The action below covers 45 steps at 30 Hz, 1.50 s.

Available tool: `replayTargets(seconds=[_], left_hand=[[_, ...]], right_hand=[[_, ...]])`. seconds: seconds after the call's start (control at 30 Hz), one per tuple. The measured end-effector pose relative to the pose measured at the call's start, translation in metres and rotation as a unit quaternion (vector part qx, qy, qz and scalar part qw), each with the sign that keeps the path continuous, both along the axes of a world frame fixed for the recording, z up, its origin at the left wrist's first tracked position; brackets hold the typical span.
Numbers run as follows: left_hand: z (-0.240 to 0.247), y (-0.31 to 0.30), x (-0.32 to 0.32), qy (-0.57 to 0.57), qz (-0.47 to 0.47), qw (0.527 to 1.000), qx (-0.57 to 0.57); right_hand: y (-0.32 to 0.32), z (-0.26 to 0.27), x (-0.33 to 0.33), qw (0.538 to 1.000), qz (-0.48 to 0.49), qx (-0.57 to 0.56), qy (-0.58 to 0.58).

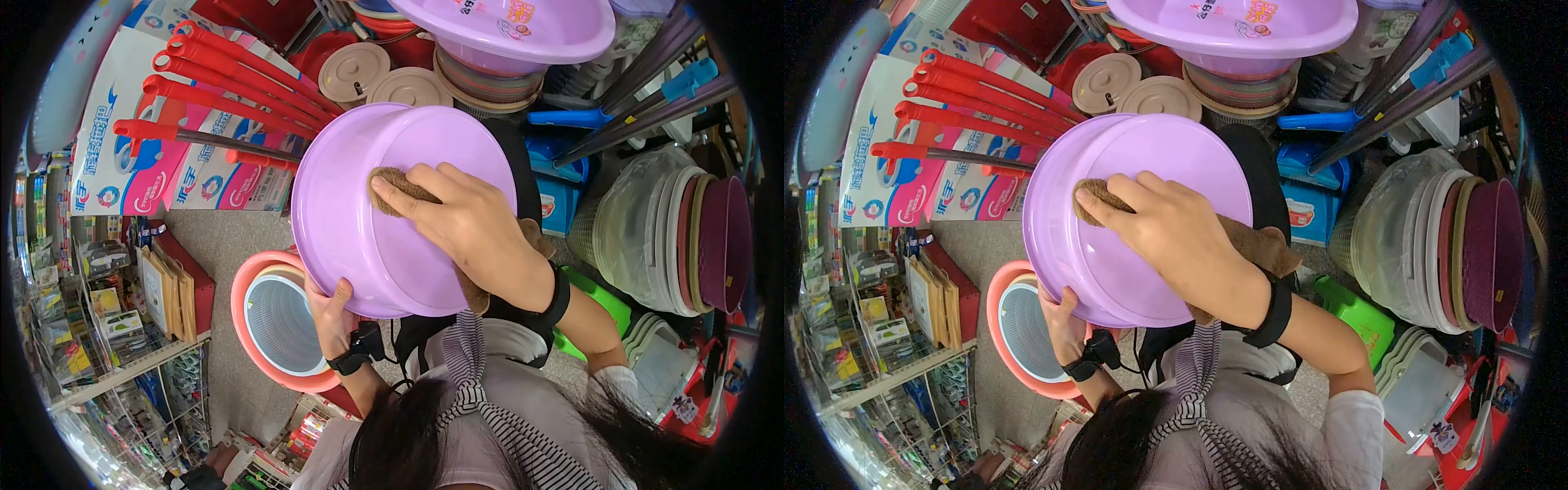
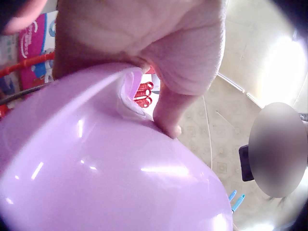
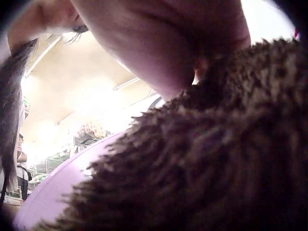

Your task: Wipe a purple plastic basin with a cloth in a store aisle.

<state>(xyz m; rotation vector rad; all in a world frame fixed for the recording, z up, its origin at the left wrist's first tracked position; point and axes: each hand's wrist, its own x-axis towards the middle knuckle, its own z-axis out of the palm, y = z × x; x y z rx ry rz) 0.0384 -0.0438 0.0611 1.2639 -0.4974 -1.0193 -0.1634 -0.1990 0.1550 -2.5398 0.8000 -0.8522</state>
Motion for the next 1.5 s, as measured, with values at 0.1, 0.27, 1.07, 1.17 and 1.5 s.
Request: replayTargets(seconds=[0.1,0.27,1.07,1.17,1.5], left_hand=[[0.002,-0.001,-0.002,0.013,0.007,1.000,-0.006],[0.004,-0.002,-0.002,0.001,0.010,1.000,-0.010],[-0.015,0.015,-0.003,0.025,0.020,0.999,-0.009],[-0.013,0.016,-0.004,0.028,0.012,1.000,-0.007],[-0.010,0.018,-0.007,0.014,-0.007,1.000,-0.017]], right_hand=[[0.003,-0.002,0.004,0.999,0.016,0.025,-0.022],[0.020,0.006,-0.006,0.995,0.066,0.068,-0.001],[-0.008,-0.013,-0.002,0.997,-0.041,0.048,-0.043],[0.010,-0.008,-0.001,0.995,-0.024,0.076,-0.054],[0.002,-0.018,-0.007,0.992,-0.099,0.058,-0.044]])
